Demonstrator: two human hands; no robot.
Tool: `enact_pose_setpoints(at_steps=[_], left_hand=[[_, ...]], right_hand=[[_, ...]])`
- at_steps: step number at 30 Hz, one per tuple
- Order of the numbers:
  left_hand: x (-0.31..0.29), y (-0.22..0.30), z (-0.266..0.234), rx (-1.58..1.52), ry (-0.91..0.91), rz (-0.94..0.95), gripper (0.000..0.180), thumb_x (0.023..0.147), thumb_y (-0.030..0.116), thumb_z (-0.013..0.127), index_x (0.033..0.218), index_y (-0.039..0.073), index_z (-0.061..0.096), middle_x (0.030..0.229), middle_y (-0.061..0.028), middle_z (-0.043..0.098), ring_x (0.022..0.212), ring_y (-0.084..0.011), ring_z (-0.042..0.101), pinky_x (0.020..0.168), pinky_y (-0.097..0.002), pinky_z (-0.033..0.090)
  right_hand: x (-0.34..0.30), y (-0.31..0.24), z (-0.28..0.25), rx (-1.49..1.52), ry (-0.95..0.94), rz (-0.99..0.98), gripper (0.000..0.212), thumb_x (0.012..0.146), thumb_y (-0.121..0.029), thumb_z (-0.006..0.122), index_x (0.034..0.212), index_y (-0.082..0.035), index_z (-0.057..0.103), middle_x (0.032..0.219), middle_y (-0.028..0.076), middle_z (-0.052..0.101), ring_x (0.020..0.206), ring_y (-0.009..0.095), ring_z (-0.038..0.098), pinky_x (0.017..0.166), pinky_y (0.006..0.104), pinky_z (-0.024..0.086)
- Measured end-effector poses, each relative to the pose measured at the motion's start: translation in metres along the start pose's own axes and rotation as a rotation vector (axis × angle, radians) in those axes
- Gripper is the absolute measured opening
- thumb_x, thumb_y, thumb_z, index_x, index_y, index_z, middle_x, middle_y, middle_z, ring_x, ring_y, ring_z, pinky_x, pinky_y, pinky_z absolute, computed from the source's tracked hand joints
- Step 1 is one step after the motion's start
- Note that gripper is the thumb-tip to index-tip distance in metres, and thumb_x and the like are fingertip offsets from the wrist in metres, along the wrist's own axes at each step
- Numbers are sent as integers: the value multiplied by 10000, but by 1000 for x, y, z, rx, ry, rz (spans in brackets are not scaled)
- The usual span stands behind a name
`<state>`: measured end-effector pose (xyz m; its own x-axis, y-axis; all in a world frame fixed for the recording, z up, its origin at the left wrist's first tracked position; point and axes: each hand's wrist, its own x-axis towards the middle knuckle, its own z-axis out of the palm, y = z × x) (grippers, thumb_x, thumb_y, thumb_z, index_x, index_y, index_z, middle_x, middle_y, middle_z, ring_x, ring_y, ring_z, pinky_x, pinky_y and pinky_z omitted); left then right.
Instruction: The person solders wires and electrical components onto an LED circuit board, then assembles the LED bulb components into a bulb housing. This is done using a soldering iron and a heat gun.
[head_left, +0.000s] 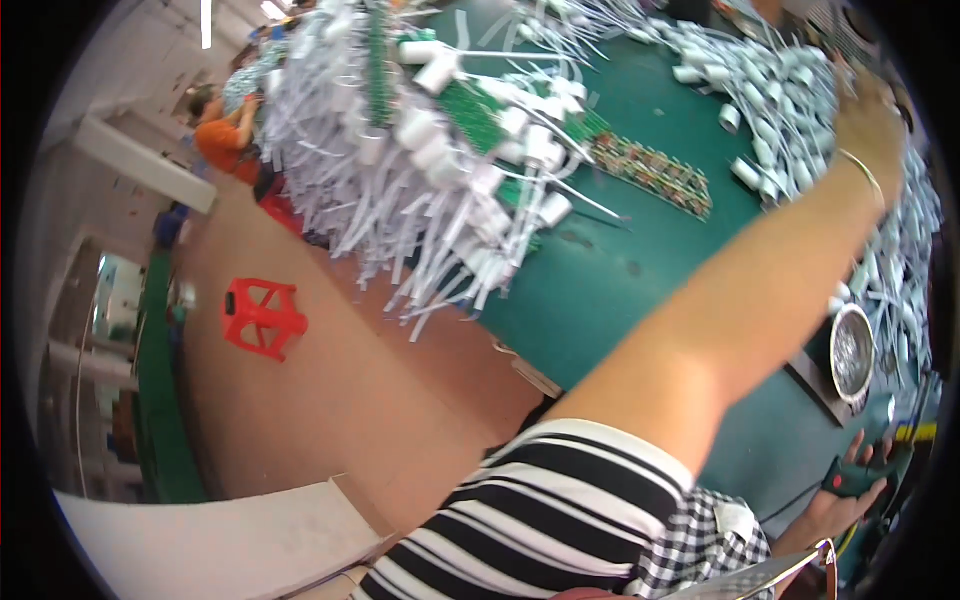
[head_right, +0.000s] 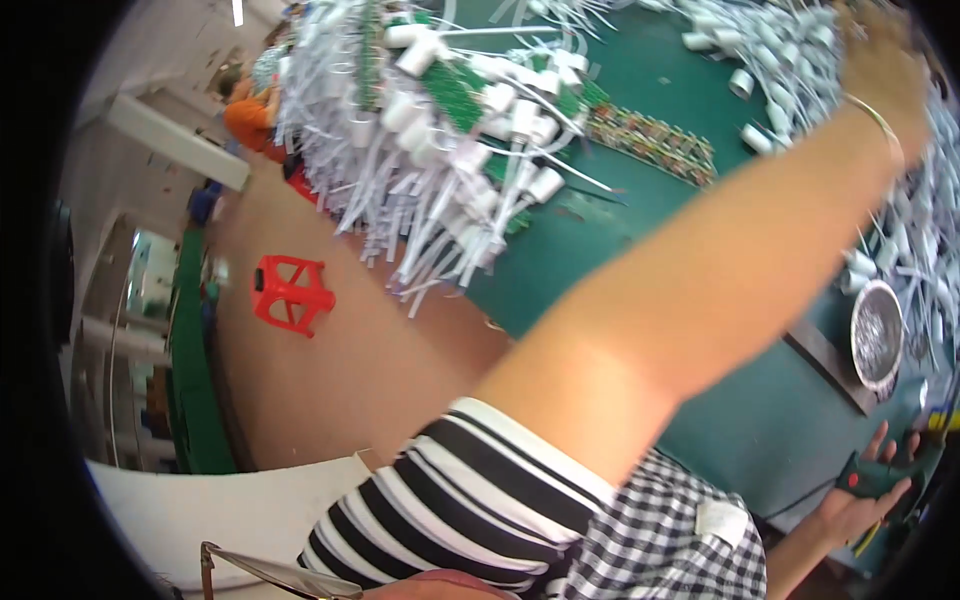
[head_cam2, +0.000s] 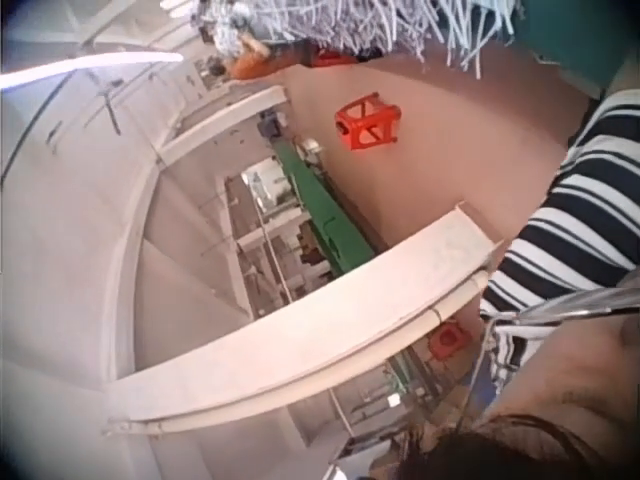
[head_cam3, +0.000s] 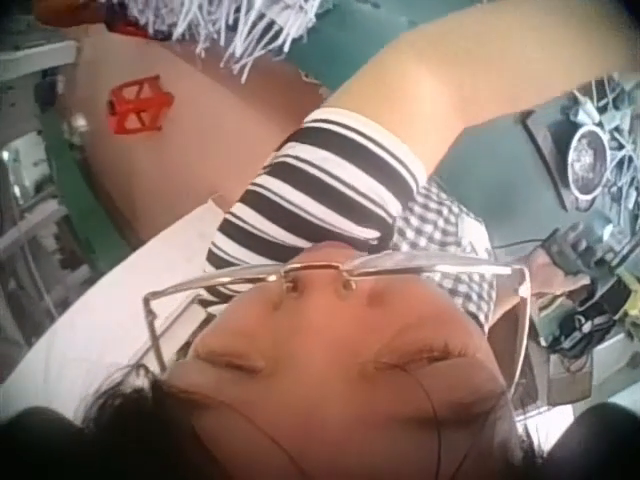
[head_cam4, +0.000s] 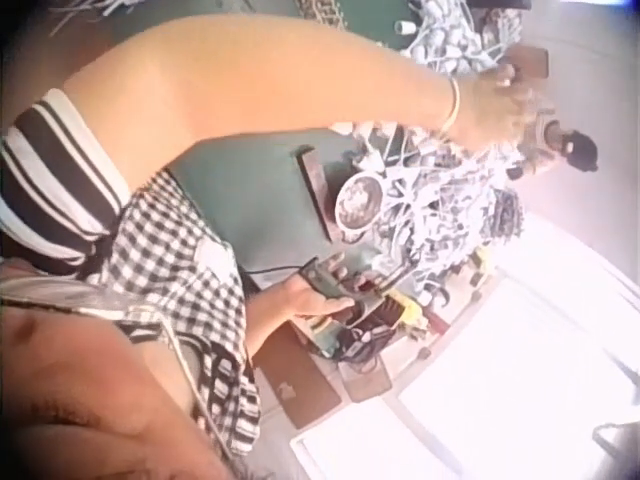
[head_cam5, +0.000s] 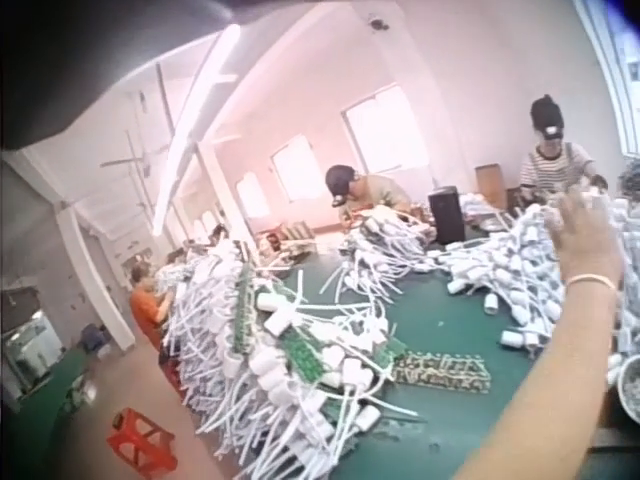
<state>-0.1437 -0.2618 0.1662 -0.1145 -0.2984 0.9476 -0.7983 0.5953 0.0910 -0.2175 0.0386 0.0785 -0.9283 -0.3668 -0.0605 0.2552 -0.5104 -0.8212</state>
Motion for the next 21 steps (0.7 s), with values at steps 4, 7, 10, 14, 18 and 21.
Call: enact_pose_setpoints(at_steps=[4, 7, 10, 14, 18, 21], left_hand=[[-29, -84, -16, -7, -861, 165, 379, 804, 270, 538, 1152, 138, 614, 1139, -141, 609, 1097, -278, 560, 883, -443, 447], [-68, -192, -2, -118, -1359, 407, 432, 744, 346, 648, 1090, 88, 616, 1052, -140, 635, 986, -317, 597, 867, -428, 466], [-116, -243, -27, -148, -1474, 141, 726, 676, 354, 748, 1284, 78, 462, 1277, -153, 489, 1200, -319, 446, 1012, -398, 352], [-132, -219, -46, -58, -1487, 49, 848, 627, 379, 787, 1351, 174, 395, 1359, -85, 392, 1229, -329, 392, 984, -516, 334], [-140, -206, -50, -106, -1458, 155, 838, 606, 341, 804, 1331, 163, 424, 1258, -93, 454, 1136, -329, 441, 957, -458, 376], [-141, -193, -64, -299, -1448, 279, 786, 572, 344, 814, 1260, 138, 495, 1136, -95, 498, 1064, -312, 460, 912, -405, 410]], right_hand=[[20, 14, -32, -9, -65, -51, 456, 983, -270, 322, 1326, 30, 316, 1384, 123, 400, 1078, 220, 565, 1088, 464, 295], [32, 26, -55, 104, -448, -67, 425, 982, -303, 347, 1288, -8, 346, 1381, 130, 389, 908, 174, 597, 1005, 427, 386], [26, 21, -53, 75, -343, -82, 427, 977, -322, 364, 1284, -26, 356, 1371, 122, 394, 870, 169, 595, 979, 402, 405], [32, 19, -59, 84, -326, -26, 408, 973, -311, 383, 1279, -40, 372, 1358, 107, 405, 863, 166, 584, 957, 385, 423], [29, 22, -55, 56, -290, -25, 402, 973, -310, 384, 1277, -47, 375, 1344, 101, 409, 831, 159, 574, 921, 372, 444], [25, 27, -54, 78, -342, -1, 414, 974, -315, 383, 1289, -47, 367, 1345, 100, 409, 831, 152, 576, 904, 362, 454]])
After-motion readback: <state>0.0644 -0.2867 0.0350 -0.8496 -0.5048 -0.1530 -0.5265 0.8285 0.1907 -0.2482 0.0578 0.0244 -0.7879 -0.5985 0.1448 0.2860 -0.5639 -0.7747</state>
